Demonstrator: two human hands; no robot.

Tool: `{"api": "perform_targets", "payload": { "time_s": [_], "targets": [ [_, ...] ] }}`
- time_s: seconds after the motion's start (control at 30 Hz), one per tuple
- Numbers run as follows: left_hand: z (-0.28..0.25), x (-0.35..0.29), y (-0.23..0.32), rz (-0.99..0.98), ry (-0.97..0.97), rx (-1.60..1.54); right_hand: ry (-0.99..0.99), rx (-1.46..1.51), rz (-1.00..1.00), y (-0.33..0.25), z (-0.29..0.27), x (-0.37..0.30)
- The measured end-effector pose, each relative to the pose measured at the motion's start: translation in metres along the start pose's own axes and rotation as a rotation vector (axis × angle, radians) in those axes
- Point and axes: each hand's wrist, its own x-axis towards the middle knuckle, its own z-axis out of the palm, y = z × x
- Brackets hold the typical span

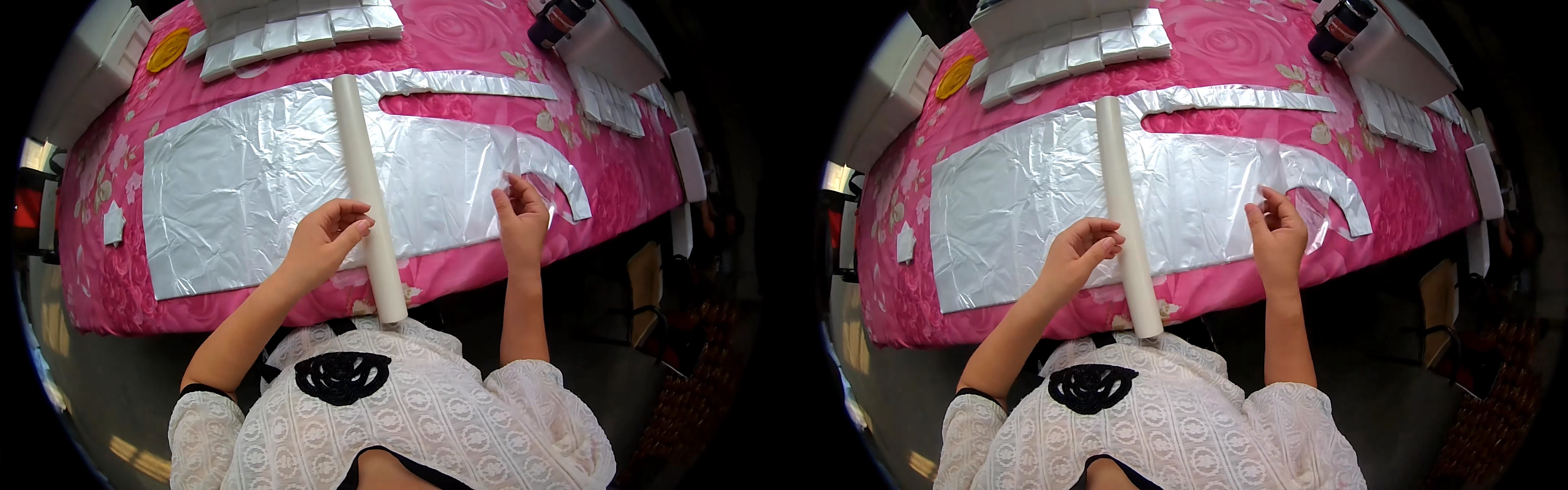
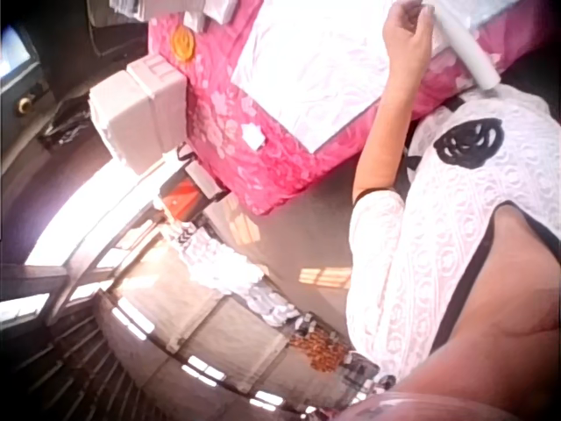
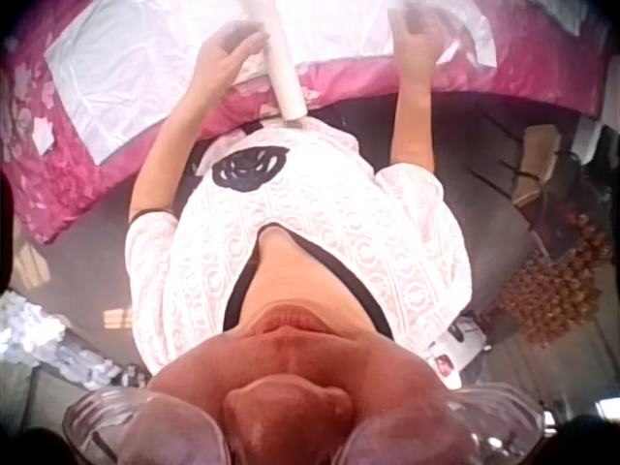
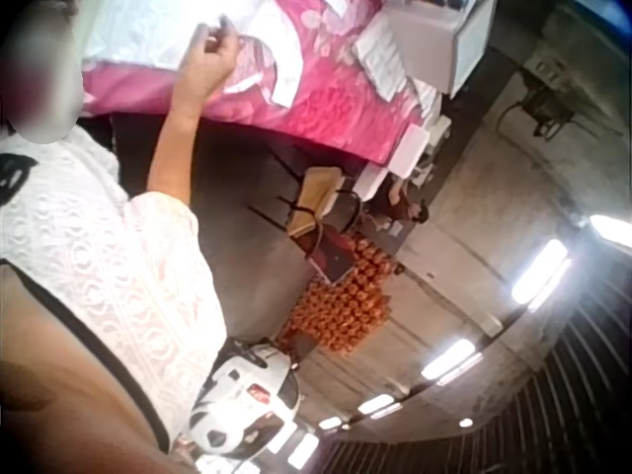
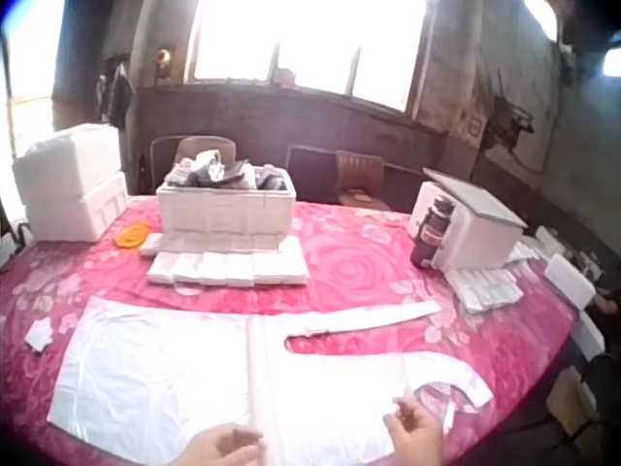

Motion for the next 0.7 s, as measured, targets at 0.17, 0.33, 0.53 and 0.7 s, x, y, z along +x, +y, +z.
{"api": "perform_targets", "payload": {
  "time_s": [0.17,0.33,0.53,0.7],
  "targets": [
    [0.000,0.001,0.019,-0.071,0.020,-0.094,-0.547,0.047,-0.204,-0.063,0.087,-0.053],
    [-0.029,-0.006,0.020,-0.168,0.118,-0.073,-0.693,0.078,-0.213,-0.060,0.110,-0.078],
    [-0.043,-0.007,-0.002,-0.154,0.101,-0.156,-0.578,-0.012,-0.262,-0.068,0.101,-0.073],
    [-0.038,0.002,-0.011,-0.052,-0.002,-0.273,-0.589,0.068,-0.076,-0.052,0.110,-0.068]
  ]
}}
